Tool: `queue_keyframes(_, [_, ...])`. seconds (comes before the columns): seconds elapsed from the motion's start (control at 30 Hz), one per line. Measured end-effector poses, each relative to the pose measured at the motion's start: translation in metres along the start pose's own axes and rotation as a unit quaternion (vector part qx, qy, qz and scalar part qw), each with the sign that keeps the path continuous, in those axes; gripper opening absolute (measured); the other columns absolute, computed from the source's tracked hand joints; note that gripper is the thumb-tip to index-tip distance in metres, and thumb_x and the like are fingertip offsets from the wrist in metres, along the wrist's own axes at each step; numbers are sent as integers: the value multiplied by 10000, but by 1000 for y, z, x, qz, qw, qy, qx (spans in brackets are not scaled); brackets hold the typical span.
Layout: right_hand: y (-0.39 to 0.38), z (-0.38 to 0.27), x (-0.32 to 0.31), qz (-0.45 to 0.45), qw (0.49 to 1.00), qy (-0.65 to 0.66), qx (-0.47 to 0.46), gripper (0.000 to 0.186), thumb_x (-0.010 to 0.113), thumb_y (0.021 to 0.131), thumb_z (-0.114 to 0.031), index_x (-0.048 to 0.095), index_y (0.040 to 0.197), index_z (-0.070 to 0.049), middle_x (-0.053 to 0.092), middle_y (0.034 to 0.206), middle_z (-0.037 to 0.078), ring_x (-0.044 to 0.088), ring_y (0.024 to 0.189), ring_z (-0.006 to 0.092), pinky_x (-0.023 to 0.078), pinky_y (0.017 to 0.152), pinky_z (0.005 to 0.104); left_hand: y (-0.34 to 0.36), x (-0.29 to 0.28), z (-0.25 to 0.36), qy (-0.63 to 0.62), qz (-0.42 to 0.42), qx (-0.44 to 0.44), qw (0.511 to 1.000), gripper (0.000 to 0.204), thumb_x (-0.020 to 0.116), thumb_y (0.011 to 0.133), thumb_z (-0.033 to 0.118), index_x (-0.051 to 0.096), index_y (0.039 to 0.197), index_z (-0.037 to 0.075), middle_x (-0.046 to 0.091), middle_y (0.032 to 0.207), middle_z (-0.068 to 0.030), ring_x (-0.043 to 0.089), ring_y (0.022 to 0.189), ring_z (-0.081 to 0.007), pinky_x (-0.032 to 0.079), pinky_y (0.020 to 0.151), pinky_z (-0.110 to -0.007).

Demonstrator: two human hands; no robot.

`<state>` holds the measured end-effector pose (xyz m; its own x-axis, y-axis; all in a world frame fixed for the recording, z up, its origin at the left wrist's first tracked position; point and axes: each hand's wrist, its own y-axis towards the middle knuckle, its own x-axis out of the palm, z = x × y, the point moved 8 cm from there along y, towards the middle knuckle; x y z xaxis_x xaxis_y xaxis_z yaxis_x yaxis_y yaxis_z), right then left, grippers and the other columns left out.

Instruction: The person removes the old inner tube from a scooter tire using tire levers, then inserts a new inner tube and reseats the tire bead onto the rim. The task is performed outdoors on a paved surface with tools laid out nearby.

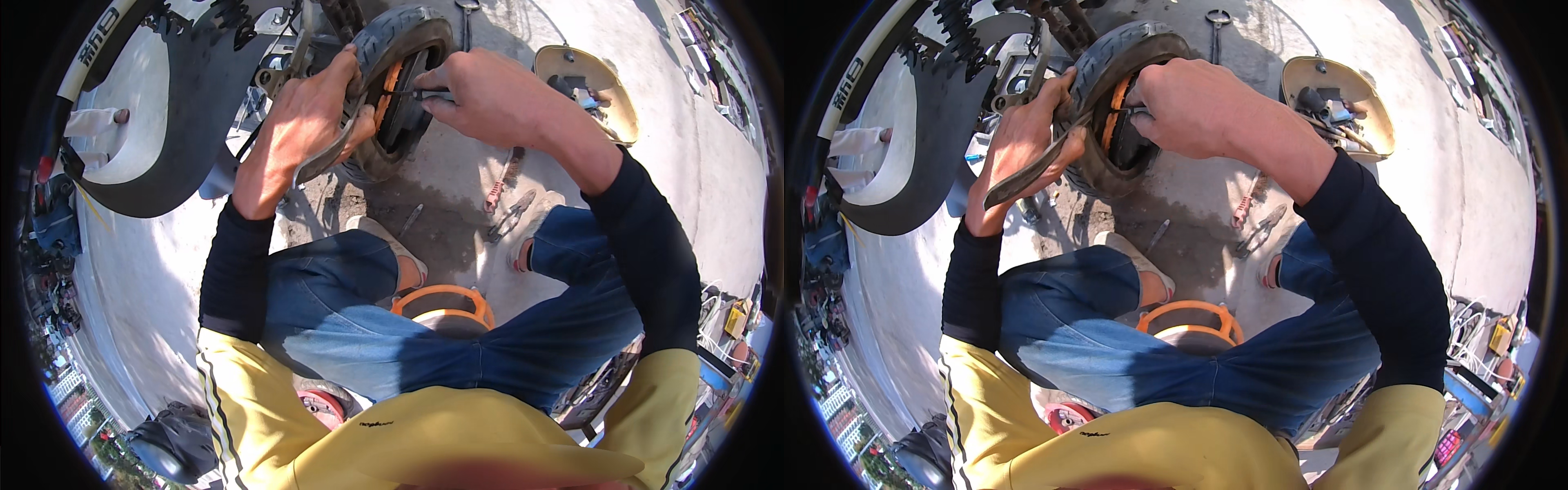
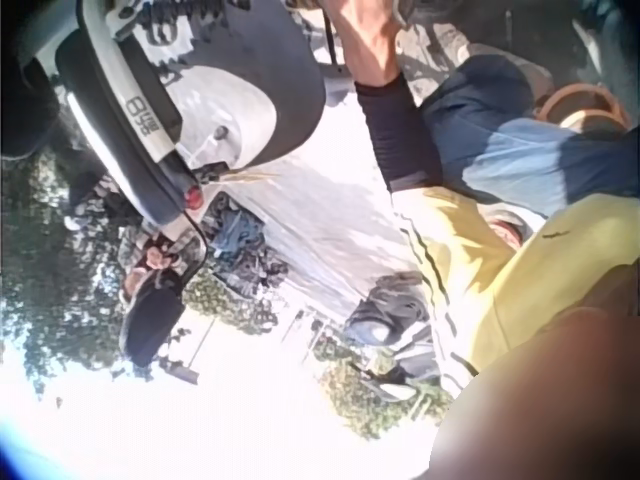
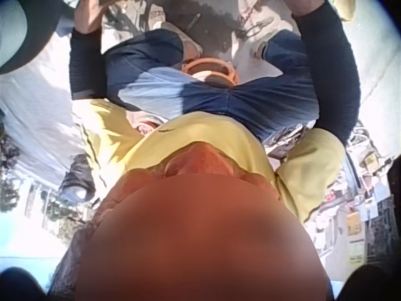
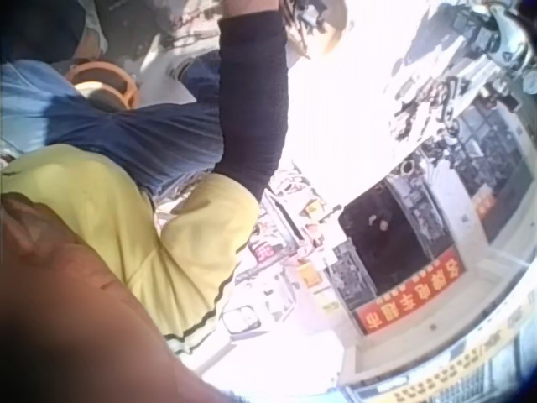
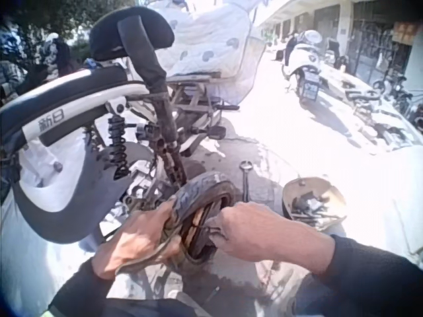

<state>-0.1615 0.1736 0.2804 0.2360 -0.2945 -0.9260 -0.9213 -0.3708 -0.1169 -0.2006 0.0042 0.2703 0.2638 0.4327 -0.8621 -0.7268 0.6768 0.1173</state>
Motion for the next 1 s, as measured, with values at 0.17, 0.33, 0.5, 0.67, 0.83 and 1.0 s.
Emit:
queue_keyframes(0.17, [17, -1, -17, -80, 997, 9, -17, 365, 671, 1019, -144, 720, 1320, 56, 758, 867, 227, 768, 817, 287, 615, 827, 366, -3, -3, 2, -1, 17, 18, 1000, 718, 722, 872, 237, 483, 1506, 3, 717, 1111, -323, 700, 1018, -551, 579, 877, -518])
queue_keyframes(0.33, [38, 38, -14, -52, 993, 102, -3, 334, 676, 978, -183, 788, 1200, 40, 763, 879, 184, 728, 756, 262, 616, 813, 384, 0, -2, 3, 7, 4, 2, 1000, 724, 738, 869, 239, 489, 1507, 3, 723, 1085, -297, 710, 1000, -539, 585, 859, -505])
queue_keyframes(0.5, [18, 12, -8, -58, 998, -6, 6, 349, 700, 1017, -209, 750, 1309, -23, 761, 870, 227, 756, 748, 276, 614, 740, 365, 1, 1, 0, 3, 3, 7, 1000, 724, 750, 879, 262, 493, 1504, 2, 724, 1063, -279, 718, 978, -530, 591, 854, -495])
queue_keyframes(0.67, [-42, -43, 37, 71, 975, -209, -12, 400, 698, 992, -225, 710, 1373, -103, 698, 683, 118, 710, 595, 277, 537, 539, 392, 2, -2, 6, 22, 37, 53, 998, 717, 752, 885, 278, 502, 1496, 0, 721, 1038, -256, 722, 954, -527, 591, 844, -486])
queue_keyframes(0.83, [-42, -26, 30, 134, 984, -103, 51, 390, 699, 976, -259, 737, 1339, -123, 683, 644, 96, 690, 559, 268, 513, 516, 410, -3, 0, -1, 22, 24, 24, 999, 721, 738, 897, 323, 504, 1496, -3, 706, 1002, -244, 721, 952, -531, 584, 833, -481])
queue_keyframes(1.0, [-33, -34, 26, 136, 975, -175, 20, 365, 707, 940, -233, 757, 1278, -103, 677, 636, 74, 664, 524, 256, 501, 508, 378, 0, 2, -2, 23, 16, 21, 999, 727, 728, 909, 367, 505, 1491, -6, 718, 1066, -279, 724, 965, -530, 589, 840, -510])
